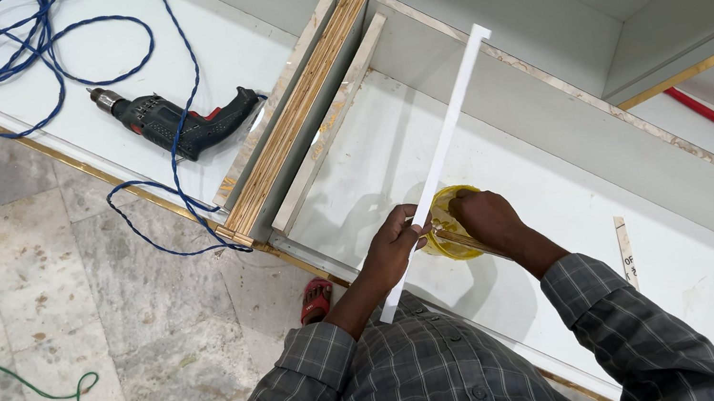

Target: The person applies a white adhesive to a long white strip using a small brush, then presses the strip onto the edge of a white cabinet frame. The person repeats this process for another strip, applying adhesive and attaching it to the cabinet edge.

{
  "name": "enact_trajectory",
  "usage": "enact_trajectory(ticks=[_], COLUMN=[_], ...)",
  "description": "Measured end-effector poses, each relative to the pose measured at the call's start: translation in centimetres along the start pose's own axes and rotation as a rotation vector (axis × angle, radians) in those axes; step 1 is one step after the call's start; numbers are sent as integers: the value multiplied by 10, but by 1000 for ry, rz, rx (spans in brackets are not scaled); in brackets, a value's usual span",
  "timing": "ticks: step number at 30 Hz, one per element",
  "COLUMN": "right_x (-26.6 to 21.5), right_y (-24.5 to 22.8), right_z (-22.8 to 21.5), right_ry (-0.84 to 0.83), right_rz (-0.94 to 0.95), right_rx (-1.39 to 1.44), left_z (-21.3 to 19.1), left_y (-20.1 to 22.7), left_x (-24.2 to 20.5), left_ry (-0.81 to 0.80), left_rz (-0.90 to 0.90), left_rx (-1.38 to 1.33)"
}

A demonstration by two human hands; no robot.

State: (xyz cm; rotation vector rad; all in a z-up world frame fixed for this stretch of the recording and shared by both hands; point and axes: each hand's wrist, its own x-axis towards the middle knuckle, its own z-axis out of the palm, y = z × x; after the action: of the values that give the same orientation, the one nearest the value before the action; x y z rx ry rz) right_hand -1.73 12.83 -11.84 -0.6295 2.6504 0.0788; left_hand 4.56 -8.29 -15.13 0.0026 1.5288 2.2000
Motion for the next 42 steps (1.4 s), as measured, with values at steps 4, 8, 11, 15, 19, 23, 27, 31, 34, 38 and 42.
enact_trajectory(ticks=[4,8,11,15,19,23,27,31,34,38,42], right_x=[-1,-1,-5,-2,3,12,21,21,24,23,18], right_y=[1,-1,2,5,2,6,14,17,18,22,27], right_z=[2,-6,-14,-10,4,14,25,33,35,41,50], right_ry=[13,-60,-61,-58,-53,-168,-117,-109,-147,-172,-123], right_rz=[-74,-59,15,12,-31,7,60,90,155,178,164], right_rx=[-11,3,-34,-152,-207,-214,-118,-79,-48,-46,17], left_z=[0,1,2,6,7,10,15,17,21,24,24], left_y=[-2,1,0,1,7,8,6,3,3,3,-2], left_x=[0,-4,-6,-8,-14,-20,-22,-22,-21,-21,-20], left_ry=[-3,4,8,25,10,21,13,14,-2,0,3], left_rz=[-23,-15,6,16,45,46,9,14,-2,-44,-64], left_rx=[-6,14,73,144,146,264,300,218,218,254,231])
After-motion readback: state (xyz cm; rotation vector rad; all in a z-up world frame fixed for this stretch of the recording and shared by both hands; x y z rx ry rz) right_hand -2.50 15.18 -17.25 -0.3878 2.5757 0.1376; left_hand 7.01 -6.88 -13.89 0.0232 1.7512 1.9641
